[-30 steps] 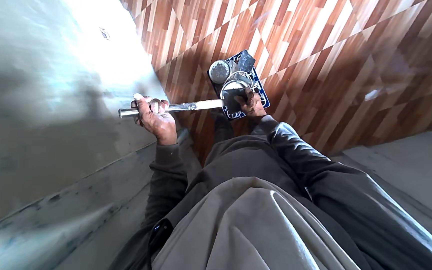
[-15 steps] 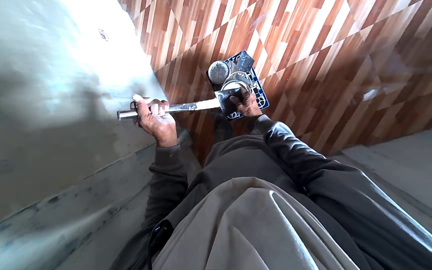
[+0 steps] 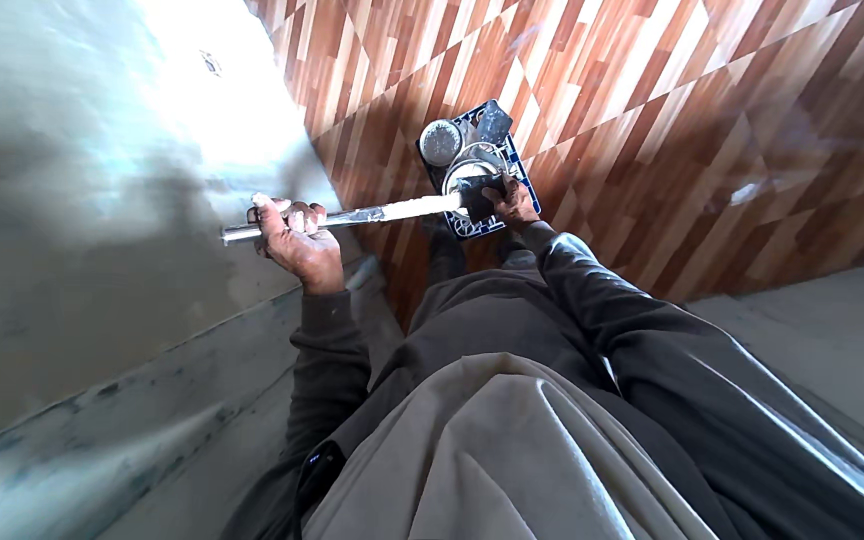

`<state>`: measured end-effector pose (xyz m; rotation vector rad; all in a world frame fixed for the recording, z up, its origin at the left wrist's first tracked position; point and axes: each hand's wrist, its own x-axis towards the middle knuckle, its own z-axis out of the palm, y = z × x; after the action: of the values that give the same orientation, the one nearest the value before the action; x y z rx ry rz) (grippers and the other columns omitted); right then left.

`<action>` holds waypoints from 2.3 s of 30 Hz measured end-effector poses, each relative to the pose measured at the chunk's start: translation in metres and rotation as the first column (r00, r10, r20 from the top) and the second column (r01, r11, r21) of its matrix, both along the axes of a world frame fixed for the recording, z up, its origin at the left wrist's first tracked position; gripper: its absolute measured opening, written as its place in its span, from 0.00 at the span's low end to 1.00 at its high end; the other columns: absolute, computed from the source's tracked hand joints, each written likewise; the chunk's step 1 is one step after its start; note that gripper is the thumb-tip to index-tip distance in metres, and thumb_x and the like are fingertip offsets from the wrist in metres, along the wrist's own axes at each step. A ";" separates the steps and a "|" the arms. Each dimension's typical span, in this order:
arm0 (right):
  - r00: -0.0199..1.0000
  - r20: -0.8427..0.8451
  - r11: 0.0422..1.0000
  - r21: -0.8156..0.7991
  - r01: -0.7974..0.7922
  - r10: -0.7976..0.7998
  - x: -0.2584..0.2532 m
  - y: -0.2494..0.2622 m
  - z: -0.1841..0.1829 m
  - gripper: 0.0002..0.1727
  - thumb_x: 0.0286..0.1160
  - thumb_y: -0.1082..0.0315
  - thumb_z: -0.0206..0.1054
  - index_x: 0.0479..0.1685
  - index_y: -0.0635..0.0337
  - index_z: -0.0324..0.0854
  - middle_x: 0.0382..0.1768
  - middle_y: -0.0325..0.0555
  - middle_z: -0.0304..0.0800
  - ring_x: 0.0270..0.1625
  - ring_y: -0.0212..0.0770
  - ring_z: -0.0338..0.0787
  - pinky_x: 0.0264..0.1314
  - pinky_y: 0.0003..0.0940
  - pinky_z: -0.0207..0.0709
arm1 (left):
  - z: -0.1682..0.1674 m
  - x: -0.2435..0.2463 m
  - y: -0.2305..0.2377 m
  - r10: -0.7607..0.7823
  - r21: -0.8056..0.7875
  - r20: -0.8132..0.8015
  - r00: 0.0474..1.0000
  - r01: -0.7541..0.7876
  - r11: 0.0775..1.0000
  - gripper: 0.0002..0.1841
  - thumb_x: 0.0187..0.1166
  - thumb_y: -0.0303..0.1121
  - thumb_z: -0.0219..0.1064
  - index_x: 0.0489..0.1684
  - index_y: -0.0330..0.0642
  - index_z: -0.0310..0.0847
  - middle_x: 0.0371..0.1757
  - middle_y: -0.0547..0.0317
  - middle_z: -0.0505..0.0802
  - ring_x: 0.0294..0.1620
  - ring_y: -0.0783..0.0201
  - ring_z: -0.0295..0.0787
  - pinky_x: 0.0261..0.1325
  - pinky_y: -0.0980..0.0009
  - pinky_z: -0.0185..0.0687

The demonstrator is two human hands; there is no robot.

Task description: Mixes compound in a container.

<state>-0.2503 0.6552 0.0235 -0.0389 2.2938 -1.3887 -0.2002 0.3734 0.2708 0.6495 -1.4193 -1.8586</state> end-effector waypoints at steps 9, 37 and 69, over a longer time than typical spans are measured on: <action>0.990 0.108 0.984 0.158 0.077 -0.095 0.004 0.006 -0.029 0.24 0.80 0.55 0.70 0.66 0.63 0.83 0.61 0.64 0.89 0.68 0.61 0.87 0.76 0.62 0.74 | -0.004 0.008 -0.009 0.011 -0.013 -0.008 1.000 -0.011 1.000 0.18 0.95 0.42 0.46 0.29 0.53 0.71 0.11 0.73 0.67 0.09 0.71 0.65 0.21 0.74 0.76; 0.989 -0.051 0.989 -0.069 0.132 -0.136 0.036 0.011 0.027 0.18 0.77 0.60 0.70 0.59 0.63 0.86 0.52 0.54 0.94 0.58 0.47 0.93 0.69 0.52 0.82 | -0.018 0.017 0.009 -0.055 -0.062 0.073 0.996 0.059 0.996 0.17 0.93 0.43 0.47 0.33 0.55 0.77 0.24 0.71 0.81 0.27 0.70 0.83 0.41 0.70 0.87; 0.985 -0.094 0.980 -0.124 -0.156 0.145 -0.012 -0.004 0.039 0.21 0.77 0.61 0.70 0.62 0.67 0.83 0.55 0.62 0.91 0.63 0.56 0.89 0.73 0.56 0.76 | -0.006 0.012 -0.003 -0.129 0.032 -0.133 0.983 0.134 0.990 0.28 0.95 0.44 0.35 0.22 0.50 0.74 0.06 0.72 0.68 0.06 0.71 0.66 0.17 0.74 0.73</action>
<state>-0.2618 0.6516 0.0624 -0.3117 2.2126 -1.4810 -0.1881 0.3707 0.2645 0.4539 -1.3705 -1.9992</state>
